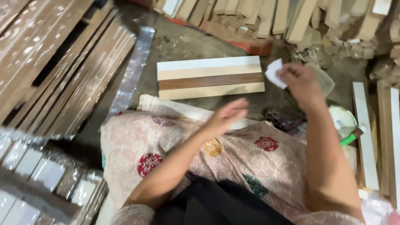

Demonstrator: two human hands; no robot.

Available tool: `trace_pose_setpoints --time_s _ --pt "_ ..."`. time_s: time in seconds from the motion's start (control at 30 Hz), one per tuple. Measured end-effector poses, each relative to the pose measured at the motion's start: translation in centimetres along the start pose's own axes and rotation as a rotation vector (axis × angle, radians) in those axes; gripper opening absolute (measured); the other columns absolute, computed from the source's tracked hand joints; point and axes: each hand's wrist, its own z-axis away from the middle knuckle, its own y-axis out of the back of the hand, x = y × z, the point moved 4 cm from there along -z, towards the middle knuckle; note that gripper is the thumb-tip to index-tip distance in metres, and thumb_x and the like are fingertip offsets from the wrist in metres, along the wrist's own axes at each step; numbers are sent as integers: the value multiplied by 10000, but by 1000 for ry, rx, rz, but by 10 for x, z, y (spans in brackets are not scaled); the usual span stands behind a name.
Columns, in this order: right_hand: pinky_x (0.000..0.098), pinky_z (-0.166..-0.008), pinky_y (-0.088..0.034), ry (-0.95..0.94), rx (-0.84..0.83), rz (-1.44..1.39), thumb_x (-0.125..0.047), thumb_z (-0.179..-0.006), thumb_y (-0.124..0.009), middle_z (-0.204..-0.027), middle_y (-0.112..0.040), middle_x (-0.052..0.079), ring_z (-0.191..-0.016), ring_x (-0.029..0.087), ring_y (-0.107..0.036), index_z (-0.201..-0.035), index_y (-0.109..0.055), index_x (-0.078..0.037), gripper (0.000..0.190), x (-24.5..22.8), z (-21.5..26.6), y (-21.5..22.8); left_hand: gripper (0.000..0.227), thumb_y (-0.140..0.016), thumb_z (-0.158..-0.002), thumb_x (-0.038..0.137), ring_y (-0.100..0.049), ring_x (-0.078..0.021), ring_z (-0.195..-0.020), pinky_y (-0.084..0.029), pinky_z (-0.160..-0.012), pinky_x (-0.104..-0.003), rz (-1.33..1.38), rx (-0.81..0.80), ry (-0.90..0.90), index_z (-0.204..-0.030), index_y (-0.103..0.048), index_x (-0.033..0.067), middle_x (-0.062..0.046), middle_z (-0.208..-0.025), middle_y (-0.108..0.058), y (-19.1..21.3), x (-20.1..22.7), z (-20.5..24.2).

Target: The person is labeling individual wooden strips and then placing them into plastic sleeves or stacking them for packaging.

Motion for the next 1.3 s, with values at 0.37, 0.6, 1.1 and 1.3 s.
trace_pose_setpoints --time_s 0.37,0.6,1.1,1.3 --pt "411 -723 -547 -21 -32 -306 -210 -1019 -803 -904 -694 154 -814 178 -615 -1177 -741 15 283 -53 82 -27 375 -550 -1055 106 -582 -470 -1248 -474 -1094 -575 906 244 -135 -1400 -540 -39 -327 -1349 -594 -61 2 -9" --pt "363 -888 -528 -18 -96 -491 -187 -966 -819 -947 -681 82 -909 138 -600 -1164 -728 7 292 -54 83 -36 337 -663 -1004 111 -701 -400 -1088 -588 -962 -494 837 380 -134 -1296 -625 -54 -265 -1216 -690 -52 4 -8" --pt "333 -838 -501 -33 -132 -368 -214 -1013 -718 -923 -693 32 -888 126 -586 -1046 -745 -102 121 -21 66 -39 455 -624 -1045 342 -657 -470 -1107 -586 -907 -484 585 470 -74 -1248 -632 -65 -347 -1185 -676 -47 -10 -12" --pt "326 -888 -525 -63 -171 -431 -172 -972 -748 -985 -735 27 -924 105 -610 -1092 -756 -76 153 -30 71 -41 225 -848 -877 235 -767 -229 -743 -647 -713 -309 451 602 -76 -950 -756 43 -83 -810 -717 -41 -7 -6"
